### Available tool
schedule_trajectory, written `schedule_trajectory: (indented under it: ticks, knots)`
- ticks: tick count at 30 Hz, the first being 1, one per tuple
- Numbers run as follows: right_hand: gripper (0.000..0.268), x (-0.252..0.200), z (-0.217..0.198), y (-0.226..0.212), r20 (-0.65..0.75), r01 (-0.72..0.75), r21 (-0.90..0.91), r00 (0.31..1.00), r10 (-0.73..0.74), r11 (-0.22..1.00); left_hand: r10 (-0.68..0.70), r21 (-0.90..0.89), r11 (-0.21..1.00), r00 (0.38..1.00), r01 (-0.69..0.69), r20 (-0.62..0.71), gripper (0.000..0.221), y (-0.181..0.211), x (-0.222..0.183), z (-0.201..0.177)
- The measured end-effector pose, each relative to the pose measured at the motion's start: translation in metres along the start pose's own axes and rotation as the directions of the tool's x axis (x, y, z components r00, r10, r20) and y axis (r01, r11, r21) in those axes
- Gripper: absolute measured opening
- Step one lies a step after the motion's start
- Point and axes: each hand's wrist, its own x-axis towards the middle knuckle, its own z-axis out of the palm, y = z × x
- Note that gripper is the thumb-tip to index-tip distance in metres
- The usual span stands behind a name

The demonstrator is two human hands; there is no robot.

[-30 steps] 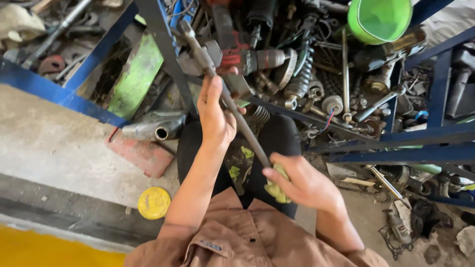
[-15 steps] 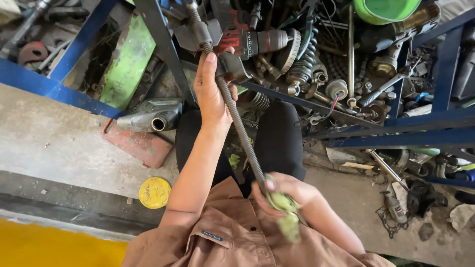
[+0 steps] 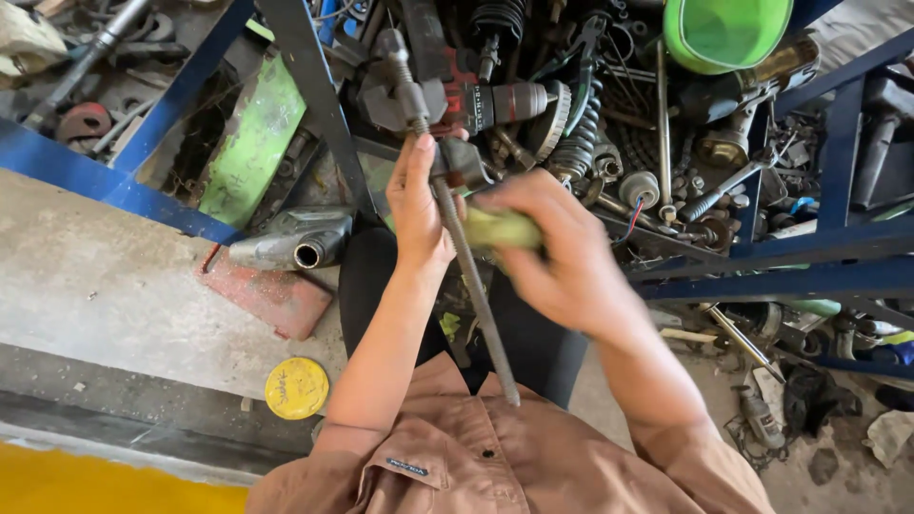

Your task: Cleaning various mechanical components and tools with a cloth.

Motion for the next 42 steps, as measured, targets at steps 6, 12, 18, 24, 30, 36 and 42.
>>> schedule_trajectory:
  ticks: [6, 12, 18, 24, 30, 36, 42]
  knots:
    - [0.037, 0.004, 0.038, 0.014, 0.049, 0.098, -0.193, 0.995, -0.09, 0.976, -0.11, -0.192, 0.974, 0.993, 0.117, 0.045, 0.032, 0.002, -0.008, -0.004]
    - [0.039, -0.063, 0.005, -0.004, 0.349, 0.061, -0.08, 0.937, -0.03, 0.995, -0.146, -0.024, 0.989, 0.986, 0.148, 0.077, 0.033, 0.015, -0.017, 0.0]
    - [0.024, -0.03, 0.025, 0.028, -0.083, 0.0, -0.148, 0.996, -0.012, 0.989, -0.163, 0.003, 0.986, 0.981, 0.164, 0.103, 0.033, -0.002, -0.032, 0.0]
    - [0.026, -0.046, 0.028, 0.013, -0.077, -0.124, -0.2, 0.991, 0.11, 0.972, -0.075, -0.003, 0.997, 0.988, 0.076, 0.135, 0.029, -0.014, -0.031, -0.012]
    - [0.011, -0.163, 0.034, 0.075, 0.255, -0.492, 0.357, 0.869, 0.424, 0.794, -0.074, 0.035, 0.997, 0.99, 0.07, 0.118, 0.039, 0.011, -0.027, 0.004]
    - [0.029, -0.101, 0.083, 0.065, 0.435, -0.323, 0.899, 0.577, 0.691, -0.296, -0.078, -0.025, 0.996, 0.971, 0.086, 0.224, 0.04, -0.018, -0.017, -0.013]
    - [0.031, -0.095, 0.096, 0.098, 0.442, -0.221, 0.895, 0.552, 0.707, -0.387, -0.093, 0.03, 0.996, 0.92, 0.089, 0.38, 0.052, -0.015, -0.021, -0.023]
